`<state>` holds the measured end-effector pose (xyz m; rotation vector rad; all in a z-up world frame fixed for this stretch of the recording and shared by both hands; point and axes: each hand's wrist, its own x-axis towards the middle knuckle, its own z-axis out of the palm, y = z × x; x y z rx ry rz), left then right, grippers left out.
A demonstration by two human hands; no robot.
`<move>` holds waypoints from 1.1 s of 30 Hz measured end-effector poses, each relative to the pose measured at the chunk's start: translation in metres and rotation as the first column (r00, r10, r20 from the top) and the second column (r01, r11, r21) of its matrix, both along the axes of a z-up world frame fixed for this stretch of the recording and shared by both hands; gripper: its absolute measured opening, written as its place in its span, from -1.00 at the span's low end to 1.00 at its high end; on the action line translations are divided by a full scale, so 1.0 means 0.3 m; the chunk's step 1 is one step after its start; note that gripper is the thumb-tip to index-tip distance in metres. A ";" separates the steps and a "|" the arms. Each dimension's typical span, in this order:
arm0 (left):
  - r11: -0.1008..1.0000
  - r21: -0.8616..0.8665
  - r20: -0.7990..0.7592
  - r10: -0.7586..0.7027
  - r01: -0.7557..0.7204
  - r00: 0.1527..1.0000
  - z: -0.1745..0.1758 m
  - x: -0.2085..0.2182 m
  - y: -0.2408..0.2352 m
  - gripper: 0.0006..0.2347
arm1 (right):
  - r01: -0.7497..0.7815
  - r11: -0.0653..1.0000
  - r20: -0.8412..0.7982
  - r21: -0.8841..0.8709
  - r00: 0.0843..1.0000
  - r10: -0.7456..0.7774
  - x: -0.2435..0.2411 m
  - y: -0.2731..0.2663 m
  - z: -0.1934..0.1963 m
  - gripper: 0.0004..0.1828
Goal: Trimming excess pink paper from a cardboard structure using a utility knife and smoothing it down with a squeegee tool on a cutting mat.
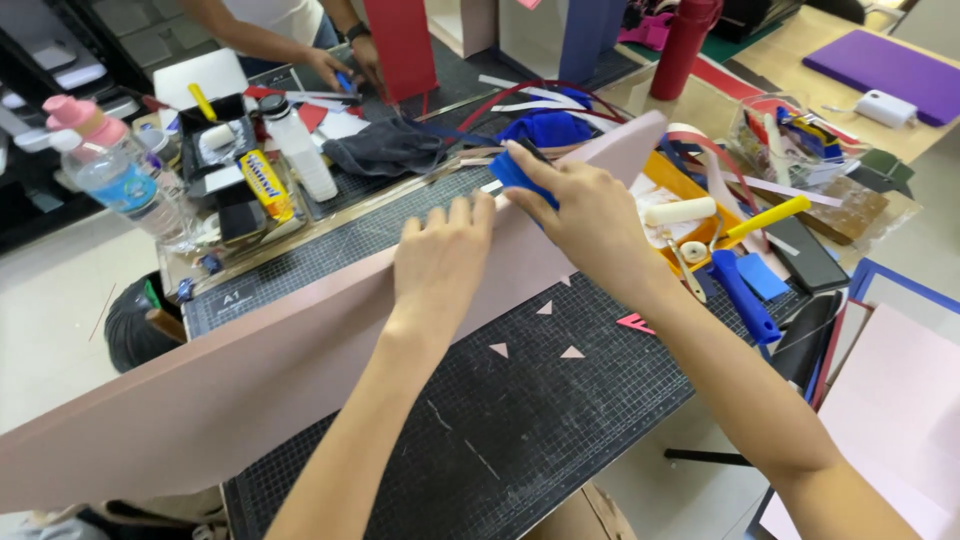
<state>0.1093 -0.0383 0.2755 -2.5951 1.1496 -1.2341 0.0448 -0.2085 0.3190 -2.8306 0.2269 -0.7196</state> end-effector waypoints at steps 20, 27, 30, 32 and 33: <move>0.983 0.184 -0.299 0.076 -0.020 0.951 0.093 -0.011 0.037 -0.79 | -0.176 0.984 0.131 -0.015 0.976 0.176 -0.054 -0.391 -0.028 -0.62; 0.982 0.190 -0.310 0.071 -0.012 0.948 0.083 -0.023 0.042 -0.77 | -0.246 0.968 0.052 0.049 0.969 0.243 -0.004 -0.394 -0.047 -0.58; 0.987 0.149 -0.236 0.099 -0.065 0.967 0.099 -0.050 0.019 -0.70 | -0.186 0.971 -0.115 0.151 0.972 0.204 0.029 -0.412 -0.028 -0.76; 0.996 0.087 -0.118 0.004 0.006 0.993 0.070 -0.051 -0.049 -0.70 | -0.169 0.976 -0.170 0.137 0.967 0.192 0.062 -0.442 -0.055 -0.73; 0.996 0.030 0.007 -0.085 0.085 0.996 0.057 -0.052 -0.084 -0.70 | -0.154 0.981 -0.228 0.119 0.957 0.178 0.079 -0.458 -0.067 -0.70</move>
